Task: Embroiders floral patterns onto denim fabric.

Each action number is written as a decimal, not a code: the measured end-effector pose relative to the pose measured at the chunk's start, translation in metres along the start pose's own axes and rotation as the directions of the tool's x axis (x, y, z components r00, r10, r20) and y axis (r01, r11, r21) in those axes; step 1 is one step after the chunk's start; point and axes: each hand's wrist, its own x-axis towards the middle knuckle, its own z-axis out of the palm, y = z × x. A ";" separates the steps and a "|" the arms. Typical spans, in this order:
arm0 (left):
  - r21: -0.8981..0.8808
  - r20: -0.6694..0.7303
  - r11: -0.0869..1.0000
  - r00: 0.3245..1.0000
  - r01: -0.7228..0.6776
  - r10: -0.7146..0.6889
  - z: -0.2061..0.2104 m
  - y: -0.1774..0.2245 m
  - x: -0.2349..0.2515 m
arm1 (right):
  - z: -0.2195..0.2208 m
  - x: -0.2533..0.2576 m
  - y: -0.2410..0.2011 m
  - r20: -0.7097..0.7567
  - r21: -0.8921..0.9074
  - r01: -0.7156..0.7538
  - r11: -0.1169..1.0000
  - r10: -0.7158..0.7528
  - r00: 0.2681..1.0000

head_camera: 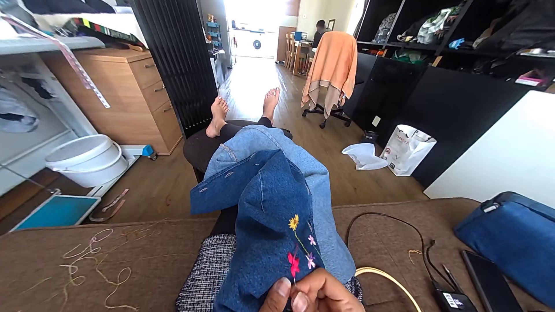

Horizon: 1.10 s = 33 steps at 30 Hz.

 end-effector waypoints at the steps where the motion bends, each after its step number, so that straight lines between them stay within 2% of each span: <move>1: 0.001 -0.002 1.000 1.000 0.001 -0.001 0.000 0.000 0.000 | 0.000 0.000 0.000 -0.001 -0.010 0.013 1.000 -0.013 1.000; 9: -0.125 0.083 0.992 0.997 0.019 -0.009 -0.002 0.008 -0.001 | -0.002 -0.001 0.004 0.003 -0.265 0.206 0.942 -0.213 0.977; 12: -0.150 0.024 0.986 0.997 0.076 -0.074 0.003 0.013 0.001 | 0.000 -0.002 0.007 0.009 -0.320 0.240 0.917 -0.250 0.968; 15: -0.170 -0.027 0.979 0.992 0.116 -0.122 0.005 0.012 0.003 | 0.001 -0.002 0.009 0.007 -0.334 0.250 0.909 -0.263 0.965; 20: -0.172 -0.019 0.980 0.994 0.100 -0.105 0.005 0.012 0.002 | 0.002 -0.002 0.012 0.000 -0.330 0.255 0.909 -0.270 0.963; 33: -0.113 0.099 0.981 0.984 0.158 -0.147 -0.001 0.020 0.000 | 0.005 -0.002 0.016 -0.017 -0.340 0.310 0.888 -0.336 0.942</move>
